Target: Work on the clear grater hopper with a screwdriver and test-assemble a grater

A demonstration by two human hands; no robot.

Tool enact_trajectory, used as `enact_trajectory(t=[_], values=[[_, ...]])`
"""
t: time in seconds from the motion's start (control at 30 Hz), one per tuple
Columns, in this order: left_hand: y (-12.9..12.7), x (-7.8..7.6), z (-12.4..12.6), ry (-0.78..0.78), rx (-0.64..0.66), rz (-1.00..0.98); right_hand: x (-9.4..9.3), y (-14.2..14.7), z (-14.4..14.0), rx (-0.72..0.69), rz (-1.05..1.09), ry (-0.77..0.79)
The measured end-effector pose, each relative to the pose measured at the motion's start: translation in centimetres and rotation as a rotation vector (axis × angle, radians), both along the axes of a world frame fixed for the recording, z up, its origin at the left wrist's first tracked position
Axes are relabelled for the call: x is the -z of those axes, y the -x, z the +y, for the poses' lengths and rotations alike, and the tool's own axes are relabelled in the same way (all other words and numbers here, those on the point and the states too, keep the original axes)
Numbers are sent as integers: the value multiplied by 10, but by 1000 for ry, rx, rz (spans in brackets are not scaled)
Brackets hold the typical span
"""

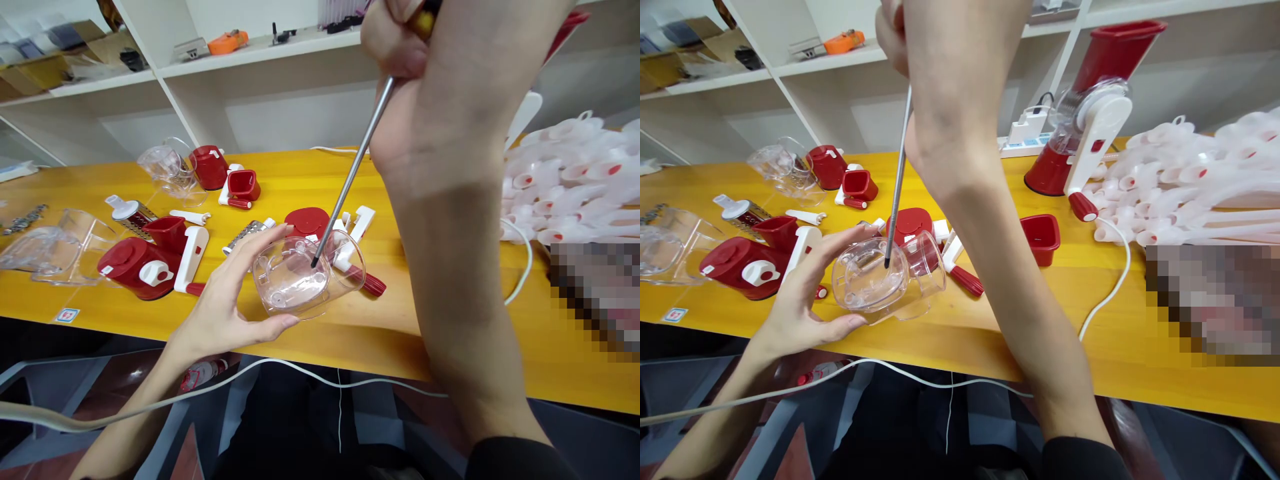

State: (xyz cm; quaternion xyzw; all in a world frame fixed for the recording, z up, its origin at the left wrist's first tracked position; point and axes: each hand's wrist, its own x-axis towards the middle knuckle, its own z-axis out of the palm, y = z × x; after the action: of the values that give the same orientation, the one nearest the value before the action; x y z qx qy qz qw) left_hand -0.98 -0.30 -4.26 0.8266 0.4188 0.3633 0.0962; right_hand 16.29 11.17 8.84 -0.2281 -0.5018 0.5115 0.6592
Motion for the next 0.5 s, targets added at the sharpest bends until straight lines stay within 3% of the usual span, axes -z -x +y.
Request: enact_trajectory(t=[0.1,0.27,0.43,0.5], values=[[2,-1,-2,-6,17,-23,-2,-2,1,34,-30,-25],[4,-1,-12,-86,-114,46,-3,-4,1,36,-72,-8],[7,-2,-16,49,25,11,0,-5,8,2,6,-13],[8,0,-15,35,4,-15,1,-5,10,7,-13,-13]])
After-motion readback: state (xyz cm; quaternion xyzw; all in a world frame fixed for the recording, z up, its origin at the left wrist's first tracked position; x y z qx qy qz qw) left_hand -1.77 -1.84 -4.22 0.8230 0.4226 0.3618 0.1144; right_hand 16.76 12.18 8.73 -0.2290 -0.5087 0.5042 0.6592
